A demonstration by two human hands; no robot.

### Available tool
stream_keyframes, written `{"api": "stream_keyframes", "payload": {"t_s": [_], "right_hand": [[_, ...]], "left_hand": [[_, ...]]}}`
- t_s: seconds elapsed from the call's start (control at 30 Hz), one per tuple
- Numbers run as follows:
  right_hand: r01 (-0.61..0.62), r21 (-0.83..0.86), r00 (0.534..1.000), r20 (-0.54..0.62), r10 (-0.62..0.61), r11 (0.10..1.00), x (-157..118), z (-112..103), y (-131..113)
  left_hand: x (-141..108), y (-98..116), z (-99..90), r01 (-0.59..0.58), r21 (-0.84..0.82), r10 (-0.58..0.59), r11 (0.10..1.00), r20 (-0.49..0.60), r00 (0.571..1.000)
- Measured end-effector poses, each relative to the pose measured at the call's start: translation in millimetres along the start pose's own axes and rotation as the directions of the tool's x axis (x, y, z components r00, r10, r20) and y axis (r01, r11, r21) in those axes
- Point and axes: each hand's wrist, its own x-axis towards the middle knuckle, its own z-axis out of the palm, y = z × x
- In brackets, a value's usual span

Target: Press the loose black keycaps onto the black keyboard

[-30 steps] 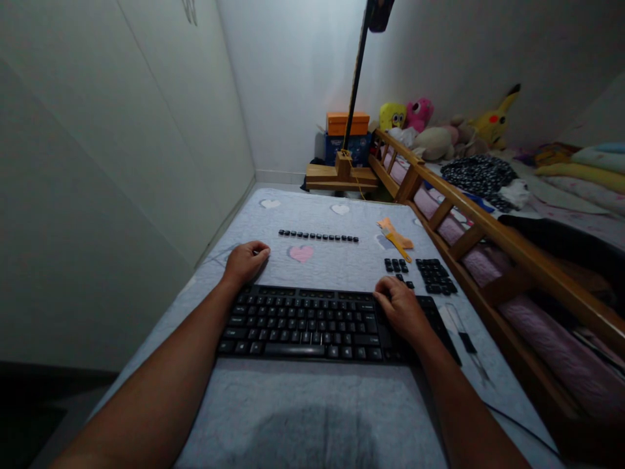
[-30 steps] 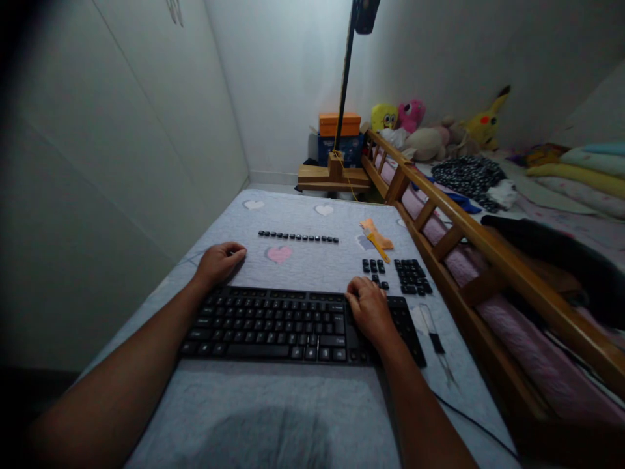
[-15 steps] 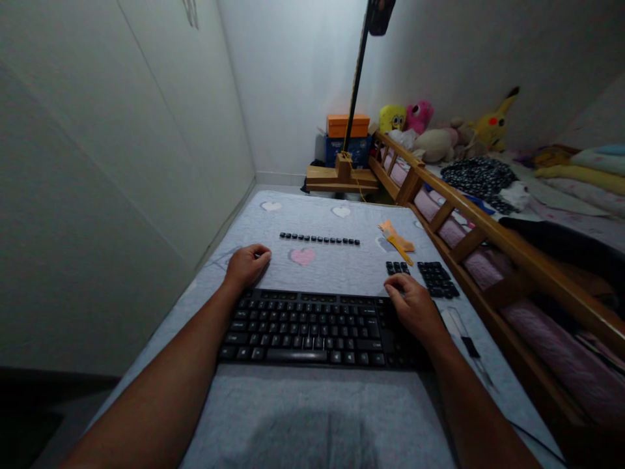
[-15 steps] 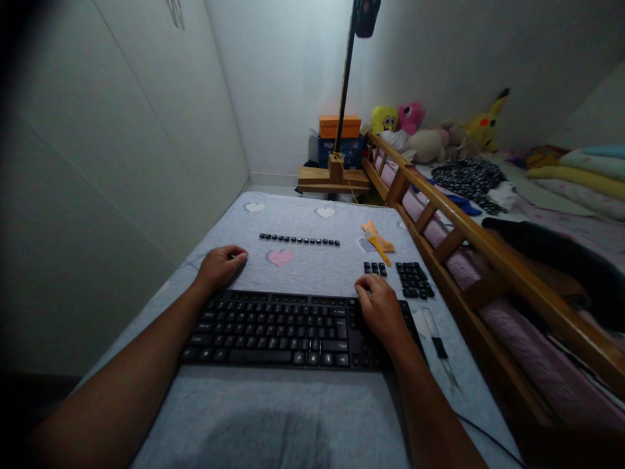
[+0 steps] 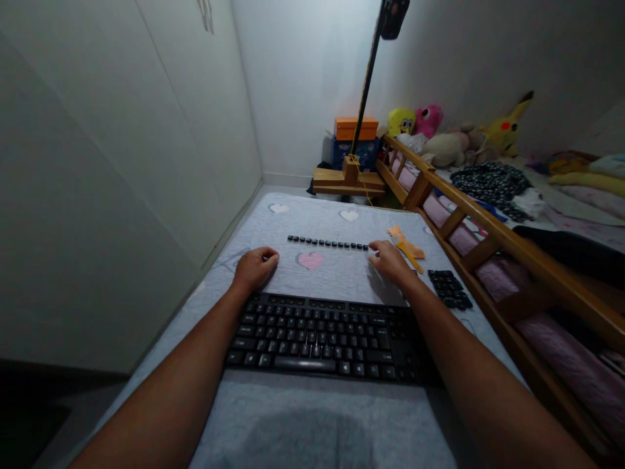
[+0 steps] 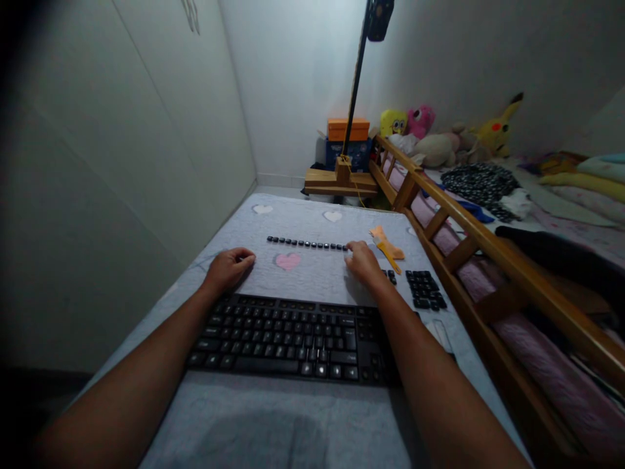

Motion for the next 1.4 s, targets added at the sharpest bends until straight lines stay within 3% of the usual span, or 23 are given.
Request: {"api": "stream_keyframes", "payload": {"t_s": [0.17,0.47,0.87,1.07,1.23,1.4], "right_hand": [[-0.075,-0.06,0.997,-0.015,0.075,0.995,21,17,-1],[-0.12,-0.14,0.993,-0.013,0.12,0.983,34,28,1],[-0.09,-0.128,0.994,-0.073,0.081,0.988,27,20,-1],[0.002,-0.052,0.997,-0.08,-0.006,0.999,-5,-4,-7],[0.059,0.018,0.996,-0.064,-0.057,0.998,-54,-23,-17],[0.103,0.211,0.995,-0.024,-0.1,0.972,-100,-33,-22]], "left_hand": [[0,-1,0.8,-0.005,-0.004,0.005,1.0,-0.006,1.0],[0,-1,0.9,0.005,-0.008,-0.005,1.0,0.0,1.0],[0,-1,0.6,0.003,0.015,-0.003,1.0,-0.006,1.0],[-1,3,-0.5,0.01,0.011,-0.01,1.0,-0.002,1.0],[-2,4,-1.7,-0.008,-0.001,0.008,1.0,0.002,1.0],[-2,5,-2.1,0.002,0.003,-0.002,1.0,0.002,1.0]]}}
